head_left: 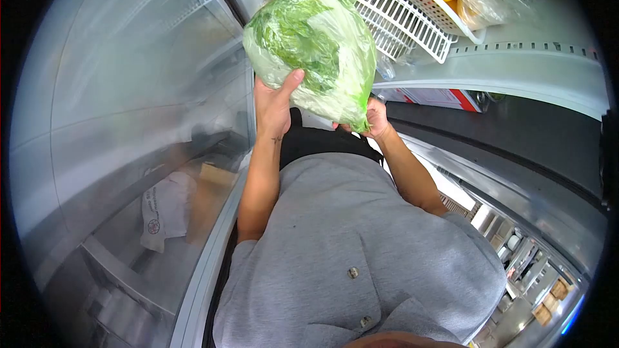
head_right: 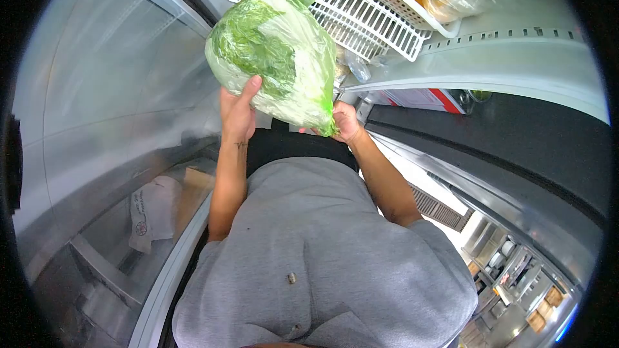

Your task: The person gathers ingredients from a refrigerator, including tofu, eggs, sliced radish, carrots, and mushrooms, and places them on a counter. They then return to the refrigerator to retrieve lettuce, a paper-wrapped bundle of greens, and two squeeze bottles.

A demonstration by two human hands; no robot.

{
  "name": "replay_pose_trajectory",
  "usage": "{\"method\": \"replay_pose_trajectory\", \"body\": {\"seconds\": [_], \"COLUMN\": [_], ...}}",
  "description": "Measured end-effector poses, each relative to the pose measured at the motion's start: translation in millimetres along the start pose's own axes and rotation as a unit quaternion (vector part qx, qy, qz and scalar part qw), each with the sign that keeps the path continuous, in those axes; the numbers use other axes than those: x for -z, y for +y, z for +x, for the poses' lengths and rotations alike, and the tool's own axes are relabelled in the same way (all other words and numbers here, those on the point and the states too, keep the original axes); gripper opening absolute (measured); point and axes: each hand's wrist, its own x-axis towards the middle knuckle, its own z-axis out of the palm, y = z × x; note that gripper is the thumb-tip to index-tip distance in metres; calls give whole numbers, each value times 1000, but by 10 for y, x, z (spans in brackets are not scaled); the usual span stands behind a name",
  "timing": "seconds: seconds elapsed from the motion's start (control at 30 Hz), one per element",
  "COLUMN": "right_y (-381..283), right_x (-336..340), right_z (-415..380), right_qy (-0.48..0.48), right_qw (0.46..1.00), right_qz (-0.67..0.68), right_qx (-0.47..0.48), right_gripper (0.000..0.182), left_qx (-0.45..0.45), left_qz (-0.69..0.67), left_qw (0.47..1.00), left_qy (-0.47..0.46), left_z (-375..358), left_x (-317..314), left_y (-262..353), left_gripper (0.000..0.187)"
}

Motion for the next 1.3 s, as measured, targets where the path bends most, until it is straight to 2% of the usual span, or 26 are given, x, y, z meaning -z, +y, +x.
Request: {"method": "replay_pose_trajectory", "body": {"seconds": [0.1, 0.17, 0.2, 0.3, 0.37, 0.7, 0.77, 0.83, 0.87, 0.9, 0.97, 1.03, 1.1, 1.17, 1.2, 1.3], "right_y": [48, 95, 81, 50, 56, 40, 33, -7, -74, -65, -109, -152, -72, 60, 38, -6], "right_x": [5, 16, -18, -38, 78, 31, -86, -101, -115, -161, -287, -430, -305, -126, -182, -233], "right_z": [19, 28, 33, 28, 28, 22, -5, -31, -37, -82, -83, -106, -100, -22, -29, -40], "right_qy": [-5, 72, 73, 53, 58, 12, 123, 16, 5, 70, 98, 72, 70, 68, 60, 52], "right_qw": [1000, 997, 997, 997, 998, 997, 991, 997, 985, 978, 963, 960, 965, 962, 965, 968], "right_qz": [-12, 5, 4, -44, -23, -71, -48, -16, -156, -196, -252, -268, -251, -259, -252, -242], "right_qx": [15, 21, 22, 38, 3, 12, 29, 72, 71, 33, -11, 20, 27, 52, 44, 26], "right_gripper": [74, 72, 72, 71, 70, 67, 69, 70, 77, 84, 86, 77, 74, 72, 71, 67], "left_qx": [-19, -26, -26, -1, 23, 36, 34, 52, 68, 68, 88, 115, 132, 136, 129, 136], "left_qz": [9, 16, 16, 21, -12, -21, -9, 0, 11, 9, 37, 33, 45, 54, 78, 77], "left_qw": [999, 999, 999, 997, 997, 996, 995, 994, 992, 993, 989, 987, 983, 985, 984, 985], "left_qy": [25, 44, 44, 73, 77, 74, 96, 95, 104, 91, 116, 110, 118, 87, 95, 79], "left_z": [1, 1, 7, 16, 9, 20, 19, 29, 25, 21, 38, 37, 22, 36, 18, 12], "left_x": [-7, 7, 29, 95, 103, 115, 109, 130, 147, 169, 229, 289, 308, 414, 387, 412], "left_y": [4, -11, -29, -44, -23, -35, -40, -44, -49, -69, -119, -166, -163, -196, -169, -125], "left_gripper": [52, 51, 51, 45, 42, 45, 48, 51, 54, 54, 58, 61, 62, 64, 59, 61]}}
